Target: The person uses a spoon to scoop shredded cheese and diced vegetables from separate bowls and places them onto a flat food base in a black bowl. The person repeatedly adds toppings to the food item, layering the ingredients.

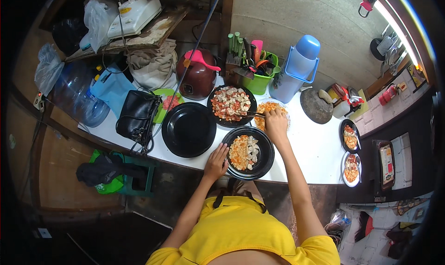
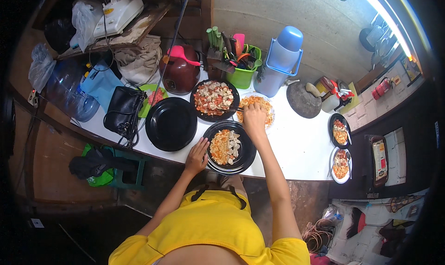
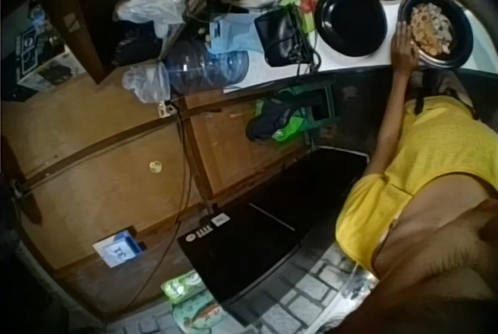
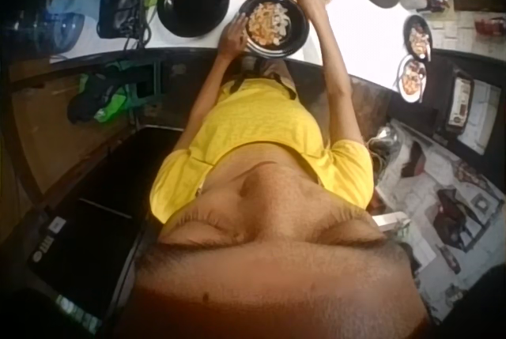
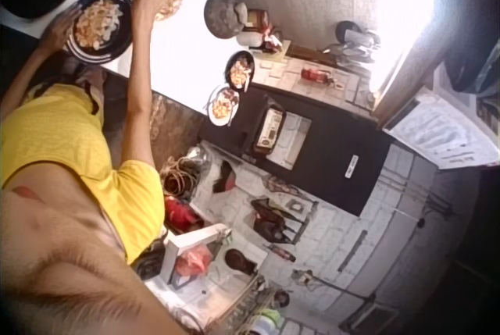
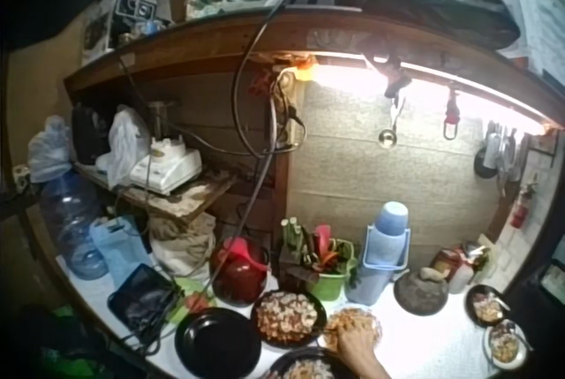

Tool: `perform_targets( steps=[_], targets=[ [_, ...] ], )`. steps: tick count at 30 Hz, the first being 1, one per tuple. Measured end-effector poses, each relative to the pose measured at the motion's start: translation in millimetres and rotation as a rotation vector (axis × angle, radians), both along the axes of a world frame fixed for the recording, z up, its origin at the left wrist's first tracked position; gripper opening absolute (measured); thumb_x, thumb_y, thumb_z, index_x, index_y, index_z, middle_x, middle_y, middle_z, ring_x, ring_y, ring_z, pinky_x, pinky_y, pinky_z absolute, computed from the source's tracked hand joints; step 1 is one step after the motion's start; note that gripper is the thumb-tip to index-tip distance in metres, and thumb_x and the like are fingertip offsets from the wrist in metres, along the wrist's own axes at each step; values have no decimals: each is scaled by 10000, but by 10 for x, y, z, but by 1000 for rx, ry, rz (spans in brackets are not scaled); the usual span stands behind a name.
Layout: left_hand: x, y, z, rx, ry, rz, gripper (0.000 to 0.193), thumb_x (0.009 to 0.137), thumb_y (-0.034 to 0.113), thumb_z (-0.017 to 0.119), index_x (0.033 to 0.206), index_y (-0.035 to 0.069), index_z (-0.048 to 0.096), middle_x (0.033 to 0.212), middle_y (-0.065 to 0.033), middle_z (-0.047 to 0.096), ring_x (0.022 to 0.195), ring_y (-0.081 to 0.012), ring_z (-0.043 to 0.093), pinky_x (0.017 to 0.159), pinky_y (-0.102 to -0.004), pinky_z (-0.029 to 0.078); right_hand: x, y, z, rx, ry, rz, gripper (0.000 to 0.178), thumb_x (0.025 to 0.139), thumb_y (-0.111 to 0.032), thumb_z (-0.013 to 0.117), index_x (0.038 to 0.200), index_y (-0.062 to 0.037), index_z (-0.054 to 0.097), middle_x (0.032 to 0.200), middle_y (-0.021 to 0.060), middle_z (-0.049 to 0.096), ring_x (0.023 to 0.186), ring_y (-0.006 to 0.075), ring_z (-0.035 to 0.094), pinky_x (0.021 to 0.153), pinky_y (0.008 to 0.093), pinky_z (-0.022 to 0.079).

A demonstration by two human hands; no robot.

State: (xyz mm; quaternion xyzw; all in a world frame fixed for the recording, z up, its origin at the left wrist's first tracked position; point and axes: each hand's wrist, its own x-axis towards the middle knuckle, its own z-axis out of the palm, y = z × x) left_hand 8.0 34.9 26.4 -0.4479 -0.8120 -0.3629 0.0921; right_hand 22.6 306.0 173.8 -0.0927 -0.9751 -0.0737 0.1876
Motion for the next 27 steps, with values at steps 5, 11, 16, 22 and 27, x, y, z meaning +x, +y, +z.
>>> perform_targets(
  steps=[5, 11, 16, 22, 27],
  targets=[
    [-6, -7, 1, 0, -2, -4, 512, 847, 114, 551, 1336, -35, 523, 1430, -182, 496, 1379, -328, 418, 1104, -443, 370, -102, -33, -94, 99, 30, 23, 169, 666, -55, 676, 834, -66, 676, 848, 97, 651, 902, 261, 606, 757, 399, 470],
    [-1, -7, -1, -1, -10, 1, 513, 845, 111, 554, 1338, -29, 524, 1431, -182, 495, 1381, -330, 414, 1107, -441, 366, -52, 50, -143, -73, 67, -49, 153, 679, -48, 671, 831, -63, 678, 851, 100, 651, 905, 275, 608, 763, 404, 473],
    [-4, -2, 25, 3, -3, -7, 517, 846, 112, 554, 1342, -30, 520, 1430, -183, 494, 1380, -334, 414, 1105, -440, 368, 34, 136, -127, -118, 128, -77, 138, 802, -84, 647, 909, -77, 733, 826, 99, 673, 874, 286, 619, 727, 420, 496],
    [-5, -5, 7, 2, -5, -1, 517, 848, 111, 550, 1344, -33, 518, 1426, -192, 495, 1373, -336, 422, 1095, -442, 374, 336, 192, -74, -335, 177, -177, 135, 842, -134, 647, 926, -84, 741, 844, 94, 690, 836, 282, 627, 718, 419, 505],
    [-4, 18, 38, 24, -28, -10, 521, 830, 60, 532, 1345, -20, 521, 1430, -189, 494, 1375, -347, 420, 1093, -451, 378, 922, 210, -22, -451, 153, -322, 149, 872, -142, 628, 957, -92, 739, 836, 99, 690, 822, 281, 626, 710, 410, 499]
  ],
)
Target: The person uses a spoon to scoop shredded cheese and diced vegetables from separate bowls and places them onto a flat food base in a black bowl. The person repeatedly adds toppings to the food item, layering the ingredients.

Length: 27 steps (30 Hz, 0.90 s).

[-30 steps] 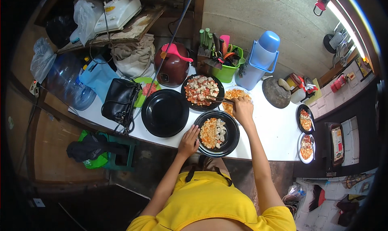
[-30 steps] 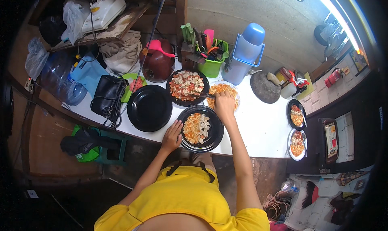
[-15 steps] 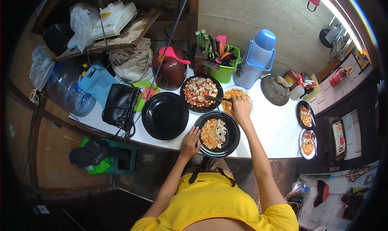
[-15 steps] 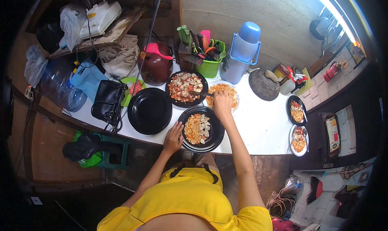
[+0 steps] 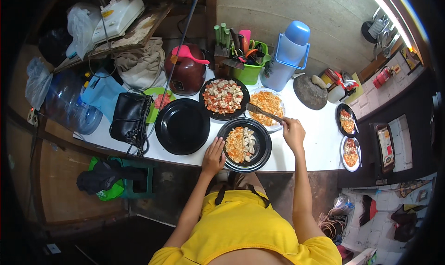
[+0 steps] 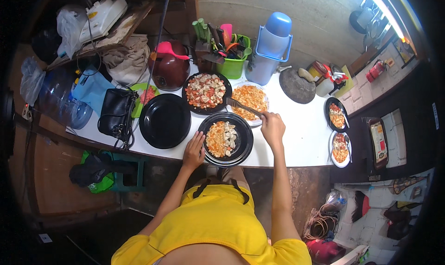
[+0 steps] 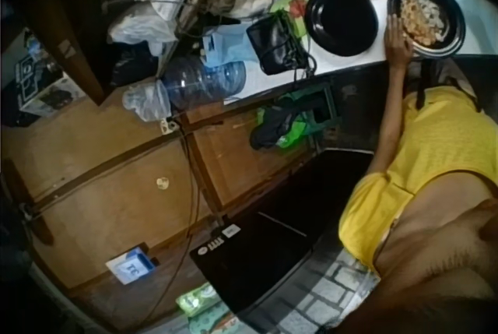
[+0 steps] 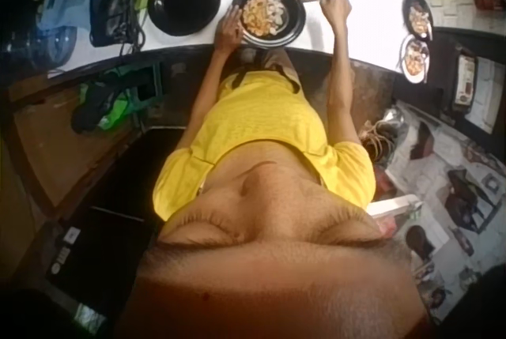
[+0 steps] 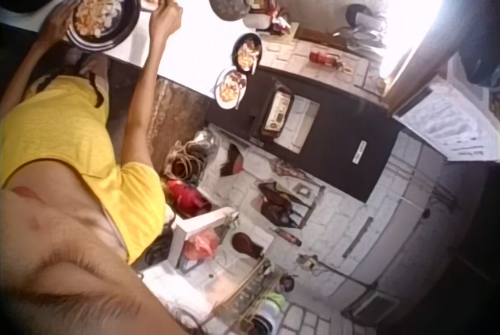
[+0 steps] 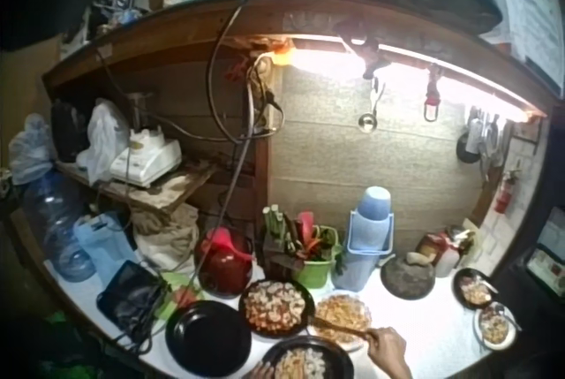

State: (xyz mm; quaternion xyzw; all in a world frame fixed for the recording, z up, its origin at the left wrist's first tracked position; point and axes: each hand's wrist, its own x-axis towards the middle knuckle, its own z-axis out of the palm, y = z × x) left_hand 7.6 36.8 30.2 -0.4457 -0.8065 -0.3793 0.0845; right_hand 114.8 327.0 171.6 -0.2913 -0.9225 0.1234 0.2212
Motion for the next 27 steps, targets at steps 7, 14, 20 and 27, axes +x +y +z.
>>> perform_targets(
  steps=[7, 14, 20, 27],
  targets=[
    [-11, -16, 0, -6, 5, -6, 493, 858, 80, 509, 1340, -22, 526, 1433, -188, 494, 1378, -351, 417, 1086, -455, 381, 961, -291, 35, -188, -46, -89, 150, 892, -138, 622, 977, -90, 736, 815, 102, 678, 804, 287, 617, 700, 403, 487],
    [-5, -16, -34, -38, -5, -1, 496, 881, 103, 484, 1363, -9, 514, 1461, -183, 468, 1393, -344, 399, 1096, -449, 366, 1474, -608, -2, -406, -184, -142, 197, 899, -150, 616, 1035, -70, 734, 862, 122, 716, 819, 310, 684, 737, 393, 520],
    [-11, -15, -41, -41, -7, 0, 500, 875, 95, 496, 1365, -4, 513, 1459, -176, 470, 1389, -343, 404, 1099, -451, 365, 1466, -672, -1, -464, -283, -145, 230, 903, -178, 613, 1047, -40, 728, 867, 100, 739, 845, 276, 705, 752, 356, 525],
    [-12, -11, -35, -31, 11, 1, 501, 865, 116, 511, 1347, -19, 526, 1447, -178, 483, 1386, -331, 409, 1096, -447, 374, 1455, -660, -40, -363, -341, -88, 228, 904, -195, 614, 1051, -68, 734, 859, 102, 734, 825, 286, 698, 736, 372, 523]
  ],
)
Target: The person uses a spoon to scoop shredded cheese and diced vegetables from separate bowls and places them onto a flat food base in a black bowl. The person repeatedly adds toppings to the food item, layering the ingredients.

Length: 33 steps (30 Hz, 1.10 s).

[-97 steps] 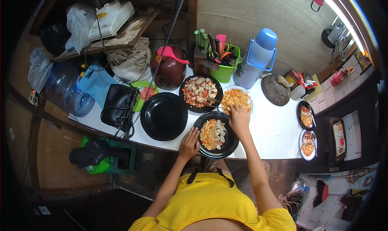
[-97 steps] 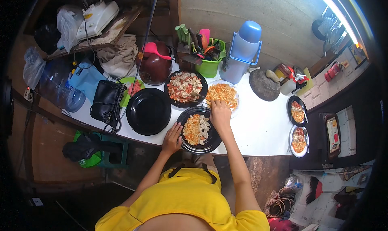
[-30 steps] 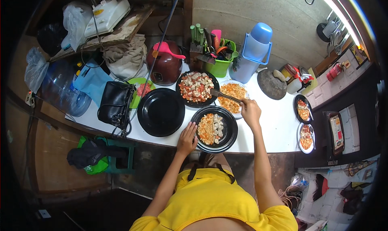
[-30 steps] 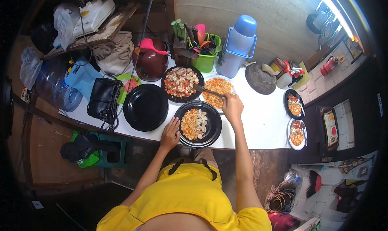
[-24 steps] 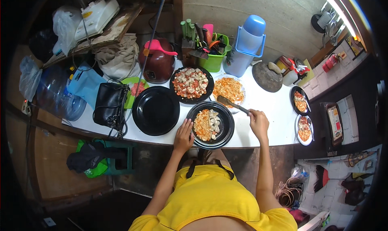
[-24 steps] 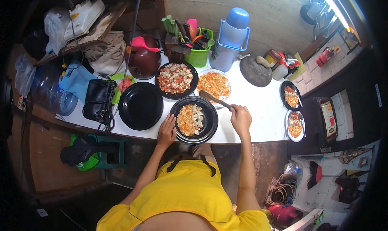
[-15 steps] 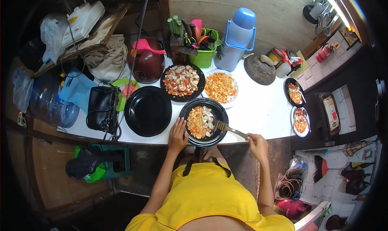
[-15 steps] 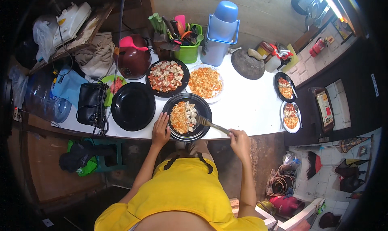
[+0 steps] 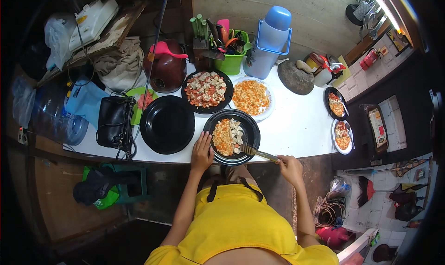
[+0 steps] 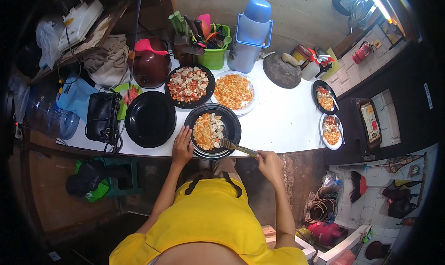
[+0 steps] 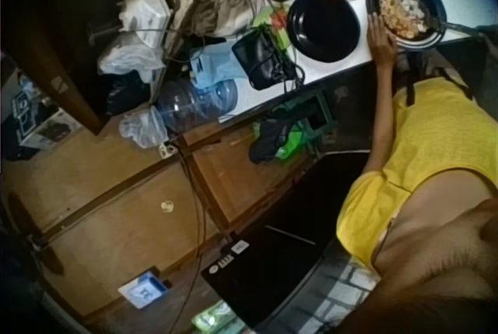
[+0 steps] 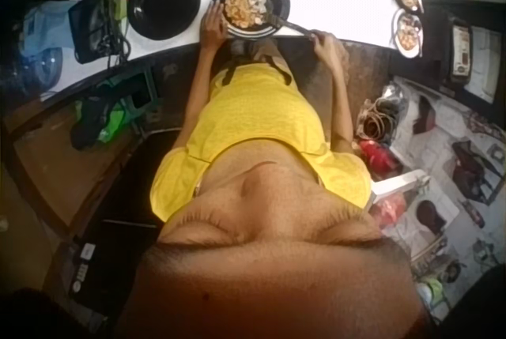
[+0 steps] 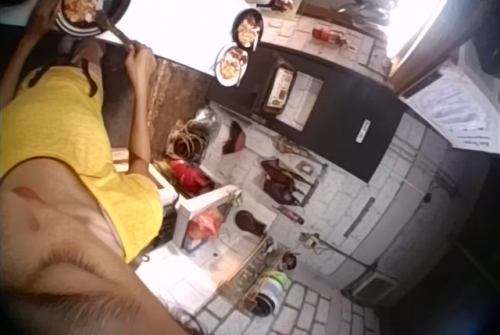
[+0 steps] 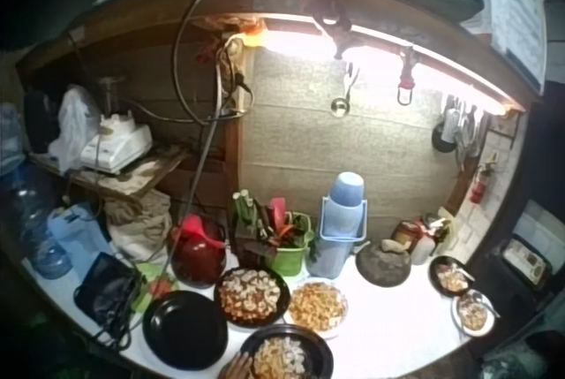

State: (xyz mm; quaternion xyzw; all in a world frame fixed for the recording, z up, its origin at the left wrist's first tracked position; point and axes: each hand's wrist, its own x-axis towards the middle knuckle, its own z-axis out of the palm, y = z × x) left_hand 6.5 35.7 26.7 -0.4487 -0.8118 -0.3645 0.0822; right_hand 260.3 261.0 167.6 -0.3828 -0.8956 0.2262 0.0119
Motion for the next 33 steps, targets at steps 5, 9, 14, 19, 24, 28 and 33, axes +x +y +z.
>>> perform_targets(
  steps=[5, 9, 14, 19, 24, 28, 33],
  targets=[
    [2, -11, -10, -3, 11, 4, 499, 863, 117, 511, 1343, -17, 530, 1447, -176, 484, 1386, -332, 408, 1096, -444, 373, -4, 41, 26, -19, 69, -33, 212, 881, -213, 628, 1012, -96, 746, 841, 165, 693, 792, 354, 660, 702, 436, 516],
    [-2, -6, 9, 2, -6, -4, 501, 870, 120, 510, 1352, -15, 520, 1449, -178, 481, 1387, -335, 406, 1099, -448, 369, -14, 101, 132, 37, 79, -70, 214, 882, -224, 628, 1013, -104, 748, 831, 153, 688, 817, 344, 657, 705, 434, 514],
    [0, -1, -8, 7, -11, -9, 502, 871, 83, 499, 1366, 0, 510, 1458, -179, 470, 1393, -341, 398, 1105, -453, 359, -70, 68, 258, 279, 116, 48, 167, 851, -126, 635, 982, -92, 734, 847, 113, 677, 852, 291, 624, 726, 406, 495],
    [-3, -3, -13, 10, -12, -8, 496, 872, 78, 497, 1361, 0, 516, 1454, -181, 473, 1387, -346, 405, 1099, -455, 363, -240, -14, 329, 576, 116, 309, 227, 775, -53, 626, 988, -43, 702, 898, 77, 669, 914, 246, 598, 786, 374, 465],
    [3, -2, -32, 10, -7, -4, 497, 871, 79, 497, 1361, -3, 515, 1455, -182, 472, 1388, -348, 404, 1097, -458, 363, -346, 127, 314, 782, 117, 606, 276, 788, -101, 584, 1037, -18, 669, 982, 72, 647, 977, 214, 585, 887, 382, 457],
    [3, -7, -12, 2, -14, -9, 503, 869, 81, 501, 1365, -3, 510, 1459, -183, 467, 1391, -345, 400, 1100, -460, 360, -455, 199, 390, 838, 62, 769, 286, 807, -124, 569, 1056, -26, 671, 1006, 62, 643, 1028, 203, 577, 972, 401, 451],
    [3, 2, -17, 1, -5, -3, 508, 866, 81, 509, 1367, 0, 509, 1459, -181, 468, 1393, -341, 398, 1101, -455, 360, -605, 294, 433, 825, 47, 852, 293, 811, -130, 569, 1067, -39, 680, 1011, 47, 651, 1052, 193, 573, 1009, 408, 444]
  ],
)
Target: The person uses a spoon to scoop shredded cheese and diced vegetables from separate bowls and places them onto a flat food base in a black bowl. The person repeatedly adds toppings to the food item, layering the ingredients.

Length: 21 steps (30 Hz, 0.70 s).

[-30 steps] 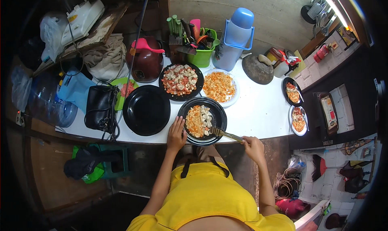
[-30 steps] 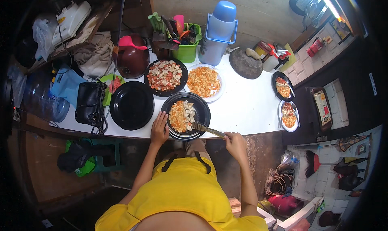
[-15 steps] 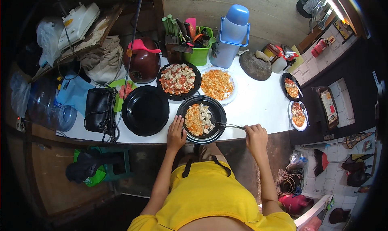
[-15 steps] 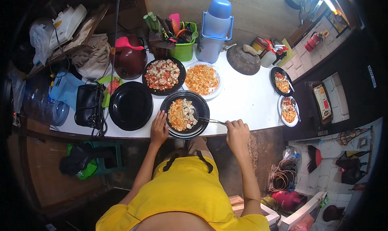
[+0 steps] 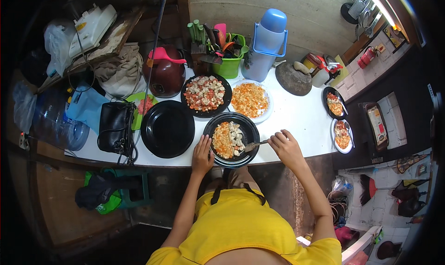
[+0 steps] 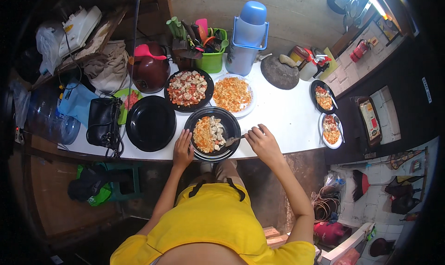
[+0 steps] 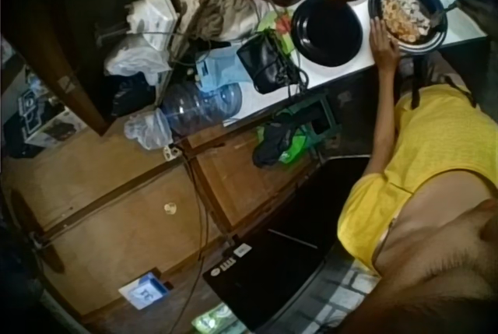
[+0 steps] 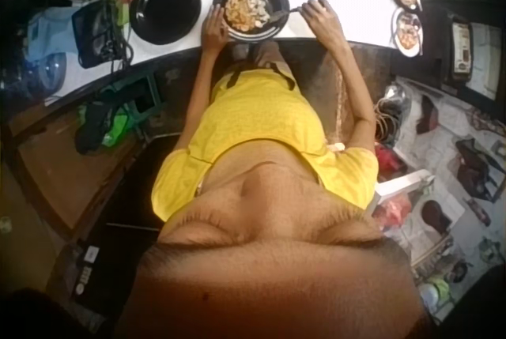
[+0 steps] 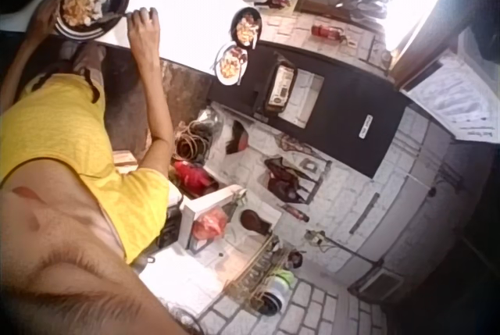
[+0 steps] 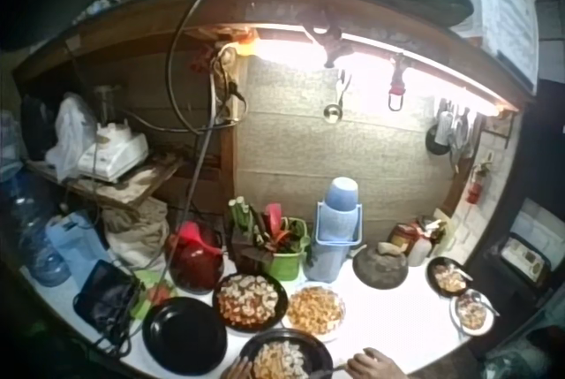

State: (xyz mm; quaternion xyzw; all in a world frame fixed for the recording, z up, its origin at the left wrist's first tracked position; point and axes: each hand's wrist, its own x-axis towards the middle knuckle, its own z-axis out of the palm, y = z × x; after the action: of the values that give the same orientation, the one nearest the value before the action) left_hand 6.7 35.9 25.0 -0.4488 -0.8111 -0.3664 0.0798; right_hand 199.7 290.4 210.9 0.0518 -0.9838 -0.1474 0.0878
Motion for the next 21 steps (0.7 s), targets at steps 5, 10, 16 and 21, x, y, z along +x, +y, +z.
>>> perform_targets(
  steps=[5, 10, 16, 21],
  targets=[
    [0, -4, 9, 17, -5, -5, 503, 865, 81, 512, 1360, -8, 512, 1452, -179, 476, 1392, -340, 400, 1099, -447, 364, -31, 33, 65, -22, 32, 38, 278, 813, -117, 588, 1054, -25, 690, 979, 50, 643, 1050, 192, 564, 1028, 404, 434],
    [-5, -9, 27, 12, 1, -4, 501, 859, 103, 520, 1343, -29, 521, 1436, -189, 489, 1385, -336, 407, 1100, -452, 369, -123, 86, 13, 36, 84, -2, 275, 817, -112, 595, 1061, -32, 691, 965, 46, 645, 1026, 186, 574, 1021, 397, 437],
    [-10, -5, 13, 12, 8, -3, 508, 855, 100, 525, 1347, -26, 521, 1442, -188, 483, 1386, -336, 406, 1100, -451, 369, -161, 19, -53, 45, 49, 1, 274, 817, -114, 597, 1062, -33, 688, 965, 42, 644, 1025, 181, 569, 1026, 389, 432],
    [-3, -7, -4, -2, 18, 0, 511, 858, 106, 525, 1352, -25, 518, 1447, -186, 480, 1390, -332, 402, 1098, -449, 369, -114, -26, -26, 23, 35, 14, 279, 818, -116, 594, 1068, -32, 684, 973, 43, 644, 1033, 182, 568, 1027, 394, 432]
  ],
)
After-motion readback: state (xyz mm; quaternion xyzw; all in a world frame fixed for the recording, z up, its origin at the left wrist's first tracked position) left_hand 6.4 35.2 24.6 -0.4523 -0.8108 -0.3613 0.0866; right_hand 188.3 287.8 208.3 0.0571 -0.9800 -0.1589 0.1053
